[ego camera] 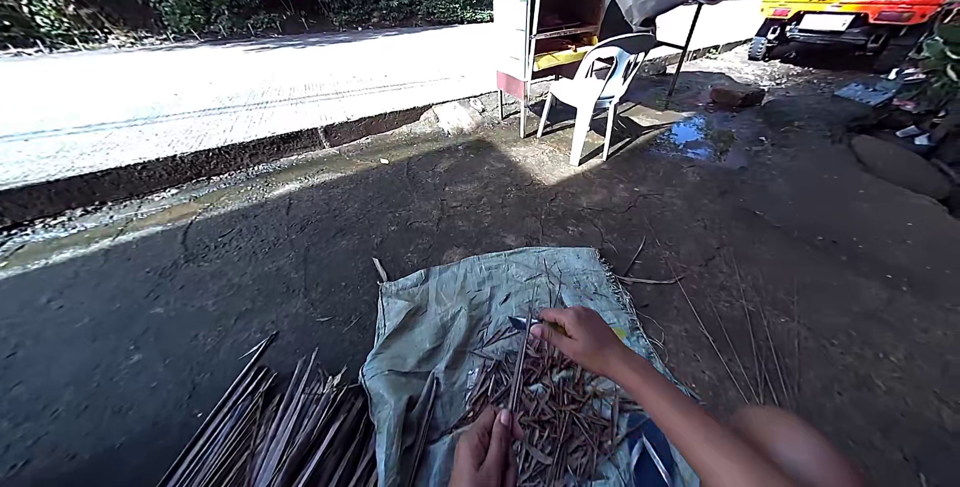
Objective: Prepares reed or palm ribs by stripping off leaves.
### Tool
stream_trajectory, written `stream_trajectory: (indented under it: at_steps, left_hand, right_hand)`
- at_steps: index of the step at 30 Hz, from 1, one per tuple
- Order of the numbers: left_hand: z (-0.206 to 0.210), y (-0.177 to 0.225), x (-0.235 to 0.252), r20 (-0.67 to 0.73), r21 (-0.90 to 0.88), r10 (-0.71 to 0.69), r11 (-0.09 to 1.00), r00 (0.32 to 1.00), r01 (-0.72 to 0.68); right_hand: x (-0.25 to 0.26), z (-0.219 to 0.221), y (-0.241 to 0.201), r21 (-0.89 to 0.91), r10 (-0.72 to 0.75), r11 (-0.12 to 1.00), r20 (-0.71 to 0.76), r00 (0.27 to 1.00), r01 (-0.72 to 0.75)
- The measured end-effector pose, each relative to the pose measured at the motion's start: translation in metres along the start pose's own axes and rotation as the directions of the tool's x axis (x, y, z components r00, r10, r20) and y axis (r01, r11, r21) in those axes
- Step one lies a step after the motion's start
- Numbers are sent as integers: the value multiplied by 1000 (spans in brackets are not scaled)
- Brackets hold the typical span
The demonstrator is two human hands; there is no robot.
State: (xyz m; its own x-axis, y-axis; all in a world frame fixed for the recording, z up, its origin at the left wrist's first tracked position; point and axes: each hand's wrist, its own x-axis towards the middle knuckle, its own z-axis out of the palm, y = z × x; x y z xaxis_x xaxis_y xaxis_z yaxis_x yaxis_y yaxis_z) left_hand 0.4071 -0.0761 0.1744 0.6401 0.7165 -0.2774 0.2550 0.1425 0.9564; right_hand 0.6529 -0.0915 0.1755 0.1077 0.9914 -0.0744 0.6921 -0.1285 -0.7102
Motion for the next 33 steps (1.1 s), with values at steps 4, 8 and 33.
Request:
stream_trajectory:
  at_steps: [4,8,33]
  left_hand:
    - [3,-1,-4,-25,57,-1,998,1000,2]
    - [1,-4,-3,-53,108,10,994,999,-5]
    - [0,-2,5,-26,30,25,999,999,-24]
  right_hand:
    - [6,-19,20,58,119,992,-175,977,-110]
    - [-11,5,-1,126,-23,992,9,1000,21]
    - [1,14,-8,46,-93,995,35,995,91]
